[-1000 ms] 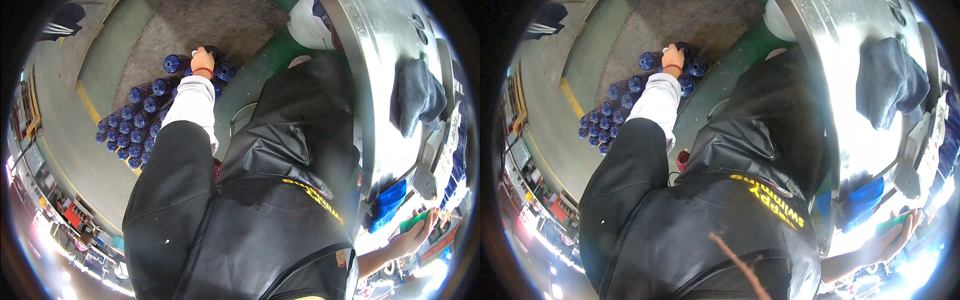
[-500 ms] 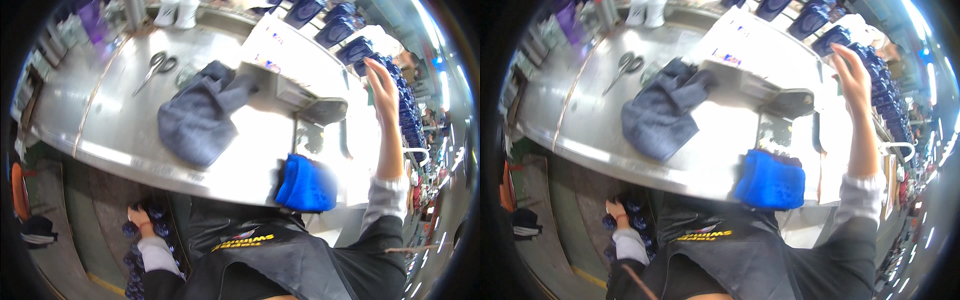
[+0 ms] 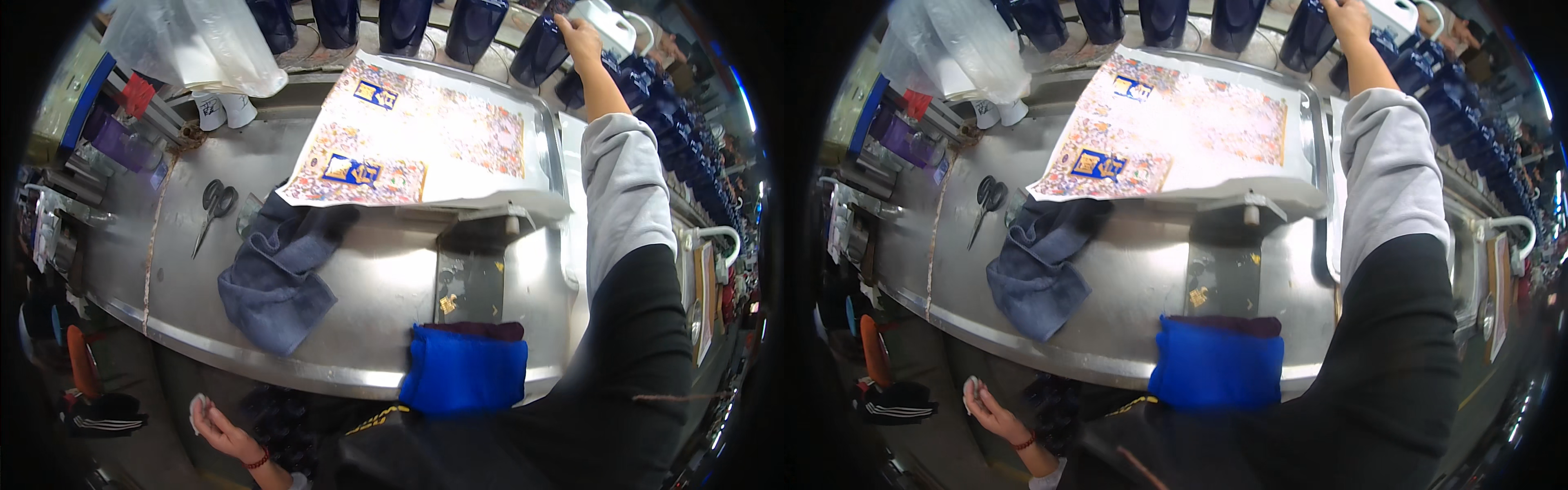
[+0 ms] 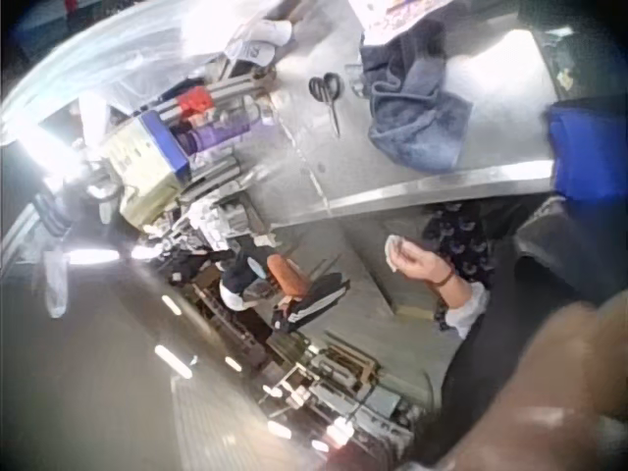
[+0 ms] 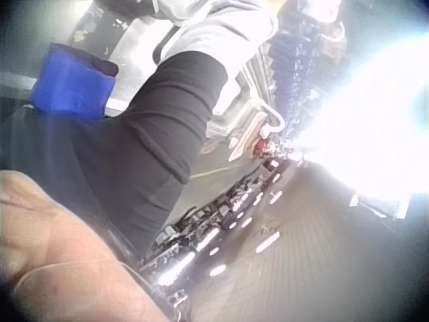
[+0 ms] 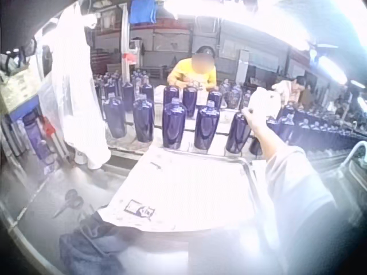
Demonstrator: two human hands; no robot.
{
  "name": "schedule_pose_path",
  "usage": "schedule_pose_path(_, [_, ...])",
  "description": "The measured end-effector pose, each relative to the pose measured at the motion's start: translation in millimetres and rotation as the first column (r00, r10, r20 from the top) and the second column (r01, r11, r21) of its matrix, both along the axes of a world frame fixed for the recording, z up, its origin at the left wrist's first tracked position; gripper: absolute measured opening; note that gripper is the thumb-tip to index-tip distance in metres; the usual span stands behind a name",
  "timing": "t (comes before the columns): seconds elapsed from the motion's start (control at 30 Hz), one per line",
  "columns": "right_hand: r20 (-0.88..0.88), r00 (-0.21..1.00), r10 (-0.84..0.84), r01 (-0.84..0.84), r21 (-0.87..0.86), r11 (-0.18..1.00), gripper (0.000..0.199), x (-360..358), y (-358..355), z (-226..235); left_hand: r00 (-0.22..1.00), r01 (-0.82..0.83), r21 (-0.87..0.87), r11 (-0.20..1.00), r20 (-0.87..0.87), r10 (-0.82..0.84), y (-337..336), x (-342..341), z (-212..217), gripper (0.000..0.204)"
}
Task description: The person applies decorative stickers to a blue ceramic bottle. They smooth the sticker with a green tool, peel off the backing, and press the design onto the bottle surface. The person repeats this process with additional stickers, ensuring they adhere properly.
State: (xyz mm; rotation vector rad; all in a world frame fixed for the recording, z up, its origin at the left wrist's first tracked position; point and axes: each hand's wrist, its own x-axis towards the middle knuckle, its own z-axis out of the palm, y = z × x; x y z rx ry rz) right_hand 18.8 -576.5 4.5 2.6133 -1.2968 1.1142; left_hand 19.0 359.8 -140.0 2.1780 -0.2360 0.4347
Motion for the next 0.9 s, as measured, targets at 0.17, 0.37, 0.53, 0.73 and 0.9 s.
schedule_pose_path(0.17, [0.059, 0.902, 0.429, -0.353, -0.473, 0.807, 0.021, -73, 95, 39, 0.811, 0.484, -0.085, 0.871, 0.418, -0.409, -95, 20, 67, 0.036])
schedule_pose_path(0.37, [0.474, 0.500, 0.725, -0.855, 0.135, 0.501, 0.022, -181, 281, 164, 0.472, 0.859, -0.345, 0.378, 0.250, -0.846, -252, -4, 131, 0.064])
schedule_pose_path(0.53, [0.711, 0.466, 0.526, -0.874, 0.280, 0.396, 0.040, -210, 373, 103, -0.036, 0.730, -0.678, -0.086, 0.086, -0.996, -356, -42, 165, 0.093])
schedule_pose_path(0.73, [0.730, 0.651, 0.210, -0.754, 0.654, 0.061, 0.060, -196, 446, -13, -0.218, 0.267, -0.959, 0.097, -0.159, -0.963, -330, -85, 137, 0.069])
schedule_pose_path(0.9, [0.721, 0.678, 0.143, -0.734, 0.676, 0.072, 0.064, -192, 444, -27, -0.292, 0.069, -0.989, 0.132, -0.146, -0.945, -333, -71, 115, 0.051])
